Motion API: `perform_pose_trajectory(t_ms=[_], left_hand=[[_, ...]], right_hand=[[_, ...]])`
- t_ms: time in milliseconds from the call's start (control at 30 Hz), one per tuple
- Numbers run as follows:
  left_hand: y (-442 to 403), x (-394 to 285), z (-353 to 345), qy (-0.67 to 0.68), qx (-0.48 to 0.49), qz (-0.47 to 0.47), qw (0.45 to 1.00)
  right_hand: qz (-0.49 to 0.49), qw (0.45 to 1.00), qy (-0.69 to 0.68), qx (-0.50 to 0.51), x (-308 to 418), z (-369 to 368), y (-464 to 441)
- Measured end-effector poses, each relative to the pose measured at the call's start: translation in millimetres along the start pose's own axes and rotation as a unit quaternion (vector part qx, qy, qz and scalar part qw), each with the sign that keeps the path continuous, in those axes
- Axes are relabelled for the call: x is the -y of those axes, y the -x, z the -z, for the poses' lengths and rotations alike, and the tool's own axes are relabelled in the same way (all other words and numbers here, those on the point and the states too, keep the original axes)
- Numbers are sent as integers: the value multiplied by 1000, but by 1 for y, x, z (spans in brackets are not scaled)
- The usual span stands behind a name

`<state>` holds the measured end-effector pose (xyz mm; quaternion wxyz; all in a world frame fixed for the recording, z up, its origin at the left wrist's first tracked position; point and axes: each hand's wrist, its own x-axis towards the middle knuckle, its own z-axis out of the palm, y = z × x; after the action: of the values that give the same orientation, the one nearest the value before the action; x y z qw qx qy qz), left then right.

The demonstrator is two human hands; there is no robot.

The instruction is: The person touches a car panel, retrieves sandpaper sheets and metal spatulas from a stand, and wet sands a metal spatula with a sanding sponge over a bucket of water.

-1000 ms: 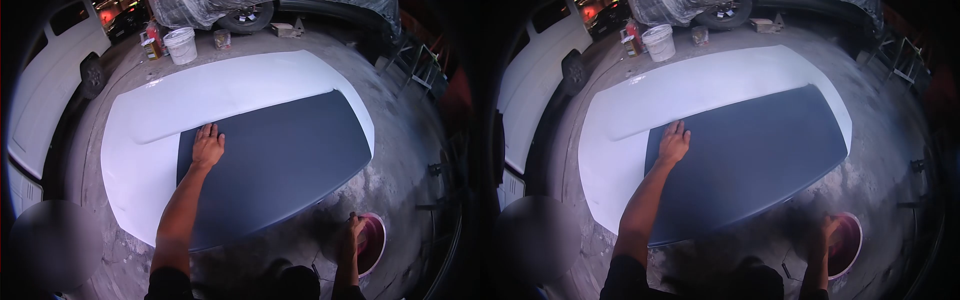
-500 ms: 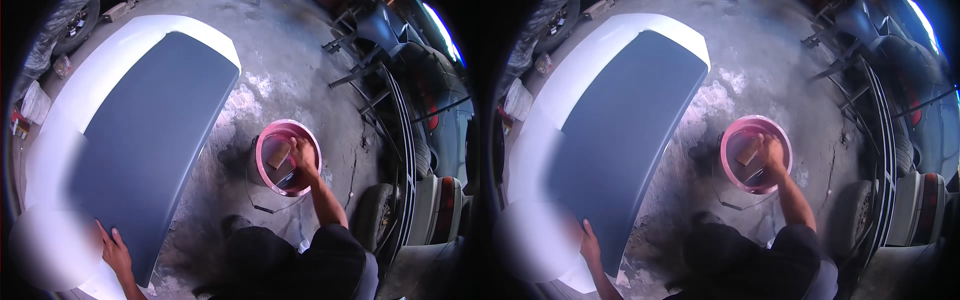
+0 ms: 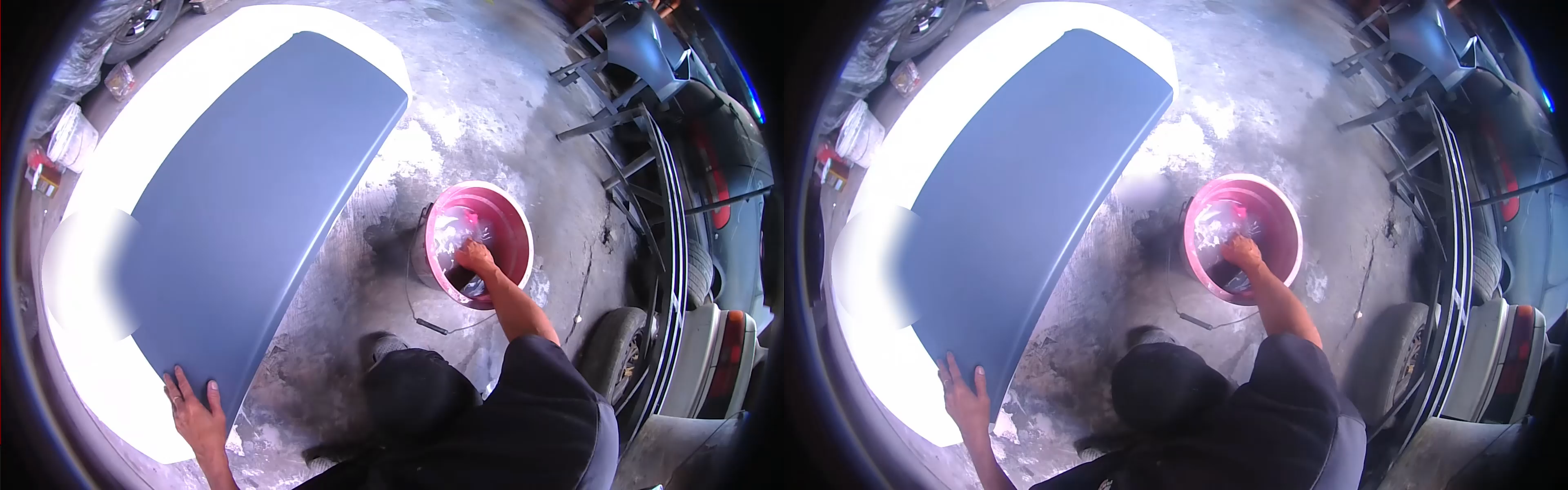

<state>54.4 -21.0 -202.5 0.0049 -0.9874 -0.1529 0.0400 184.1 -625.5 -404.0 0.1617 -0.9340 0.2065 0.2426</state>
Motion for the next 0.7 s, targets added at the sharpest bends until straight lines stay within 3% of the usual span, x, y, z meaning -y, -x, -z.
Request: perform_pose_trajectory(t_ms=[33, 100, 167, 233, 267, 300, 333, 367, 467, 500, 567, 700], left_hand=[[2, -1, 0, -10, 0, -24, 1000], [3, -13, 7, 18, 10, -44, 999], [5, -18, 11, 24, 18, -65, 997], [10, -27, 19, 15, 32, -68, 997], [9, -31, 24, 16, 64, -74, 995], [14, -33, 22, 5, 73, -87, 993], [18, -36, 20, -4, 82, -105, 991], [21, -39, 20, 4, 92, -129, 987], [38, -56, 6, 19, 71, -272, 960], [41, -61, 3, 25, 73, -249, 965], [47, -65, -4, 18, 45, -307, 951], [49, -59, -18, 20, 19, -295, 955]], right_hand=[[6, 1000, -2, 2, 6, 4, 9], [10, 971, 229, -71, 25, 7, 32], [161, 906, 278, -276, 17, -13, 32], [188, 939, 270, -101, 45, 9, 44], [253, 917, 277, -134, -19, -45, -14], [246, 949, -196, -20, -21, -49, 22], [153, 767, -608, 135, -10, -33, 44], [126, 756, -627, 137, -6, -22, 58], [120, 845, -510, 109, 17, -8, 66], [114, 864, -480, 96, 22, -6, 71], [118, 890, -433, 82, 30, -2, 77], [126, 911, -386, 77, 39, -4, 87]])
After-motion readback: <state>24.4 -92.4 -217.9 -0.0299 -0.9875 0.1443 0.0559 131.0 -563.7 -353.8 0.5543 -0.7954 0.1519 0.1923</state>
